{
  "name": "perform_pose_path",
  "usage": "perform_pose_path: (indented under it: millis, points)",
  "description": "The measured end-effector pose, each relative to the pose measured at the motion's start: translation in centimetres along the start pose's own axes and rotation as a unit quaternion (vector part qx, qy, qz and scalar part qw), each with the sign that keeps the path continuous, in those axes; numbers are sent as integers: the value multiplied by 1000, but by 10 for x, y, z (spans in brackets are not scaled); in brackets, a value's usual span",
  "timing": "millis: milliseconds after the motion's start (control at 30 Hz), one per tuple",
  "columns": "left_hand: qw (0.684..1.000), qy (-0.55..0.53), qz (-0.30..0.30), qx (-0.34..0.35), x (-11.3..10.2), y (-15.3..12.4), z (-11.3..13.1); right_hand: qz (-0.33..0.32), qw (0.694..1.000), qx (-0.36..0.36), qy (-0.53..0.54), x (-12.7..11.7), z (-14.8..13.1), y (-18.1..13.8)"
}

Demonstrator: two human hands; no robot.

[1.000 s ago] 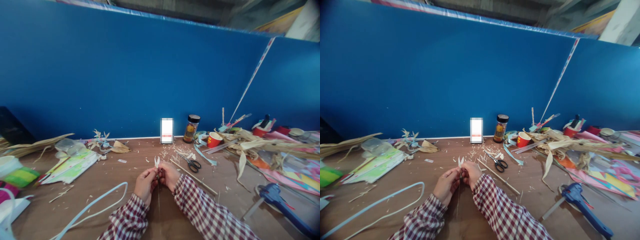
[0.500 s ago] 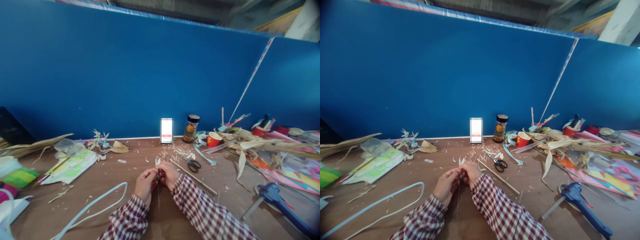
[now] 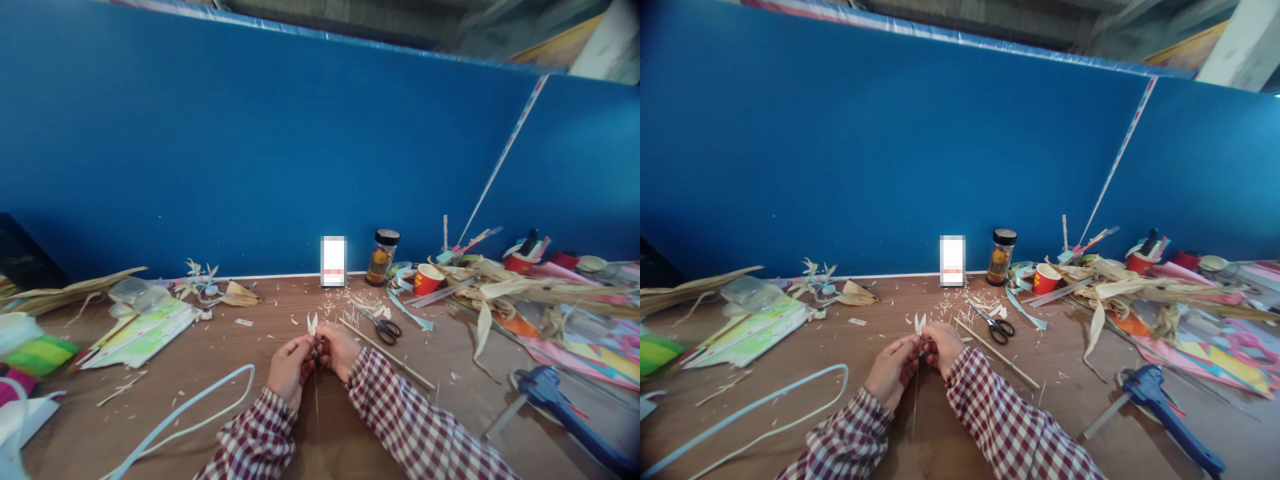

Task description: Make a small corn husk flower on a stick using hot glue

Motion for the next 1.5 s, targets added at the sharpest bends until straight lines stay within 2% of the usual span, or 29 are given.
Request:
perform_pose_path:
  millis: [233,367,633,800,1033,1500]
  points:
    - [1000,4,2,-8,0,1,-2,9,1000,-8,-17,-1,0,-1]
    - [1000,4,5,-2,-1,2,0,-7,1000,-3,-8,2,-1,-3]
    - [1000,8,-17,-7,1,1,0,7,1000,-10,-13,-3,-1,1]
    - [998,-6,-58,-23,7,4,-3,11,1000,-25,-12,-6,-5,2]
    - [995,-6,-85,-45,11,1,-3,8,999,-34,-10,-5,-11,0]
    - [998,34,-46,-30,6,-1,1,19,999,-43,-27,-8,-13,-1]
Point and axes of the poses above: each hand's wrist, its own y-axis towards the middle knuckle, its own x-axis out of the palm, z = x × y, the point moved 10 cm from there along y, towards the middle knuckle
